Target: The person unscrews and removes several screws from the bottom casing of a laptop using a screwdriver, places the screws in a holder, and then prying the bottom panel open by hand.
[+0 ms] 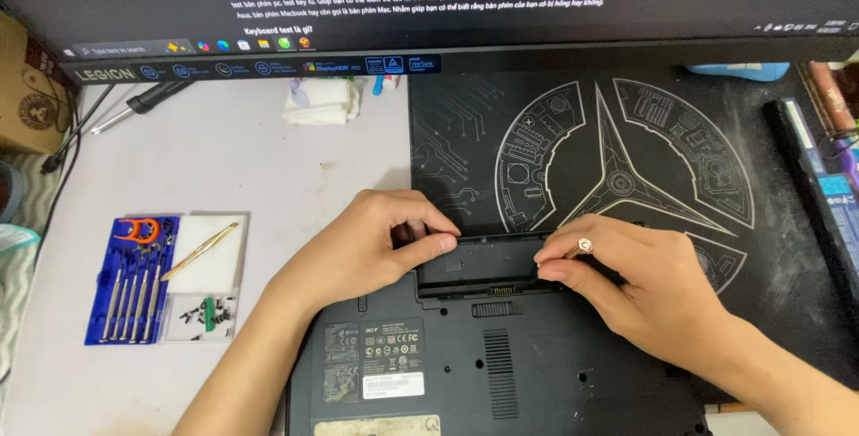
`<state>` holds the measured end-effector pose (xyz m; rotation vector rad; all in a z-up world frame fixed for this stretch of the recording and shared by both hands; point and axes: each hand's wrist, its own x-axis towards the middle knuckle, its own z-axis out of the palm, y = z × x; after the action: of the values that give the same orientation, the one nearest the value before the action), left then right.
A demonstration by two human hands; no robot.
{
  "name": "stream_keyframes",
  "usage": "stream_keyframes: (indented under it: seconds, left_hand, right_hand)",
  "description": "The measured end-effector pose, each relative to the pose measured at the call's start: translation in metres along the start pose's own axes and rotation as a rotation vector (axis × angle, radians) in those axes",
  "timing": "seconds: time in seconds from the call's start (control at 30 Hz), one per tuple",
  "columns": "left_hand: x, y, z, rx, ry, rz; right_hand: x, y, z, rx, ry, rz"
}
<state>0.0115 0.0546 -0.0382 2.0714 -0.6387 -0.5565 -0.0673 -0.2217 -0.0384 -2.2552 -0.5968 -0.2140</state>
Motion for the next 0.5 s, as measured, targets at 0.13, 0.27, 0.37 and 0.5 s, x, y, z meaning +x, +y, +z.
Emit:
stream_keyframes:
  seconds: [0.13, 0.27, 0.37, 0.5]
  left_hand:
    - [0.000, 0.003, -0.001, -0.010, -0.006, -0.045]
    - [0.000, 0.001, -0.001, -0.039, -0.017, -0.033]
    - [0.000, 0.001, -0.003, -0.077, -0.023, -0.034]
    - [-0.001, 0.004, -0.005, -0.106, -0.024, -0.068]
  right_hand:
    - [-0.003, 0.001, 0.003, -0.042, -0.016, -0.026]
    - [-0.003, 0.002, 0.007, -0.049, -0.007, -0.089]
    - [-0.006, 0.004, 0.010, -0.060, 0.009, -0.033]
    - [-0.019, 0.015, 0.013, -0.168, 0.071, 0.051]
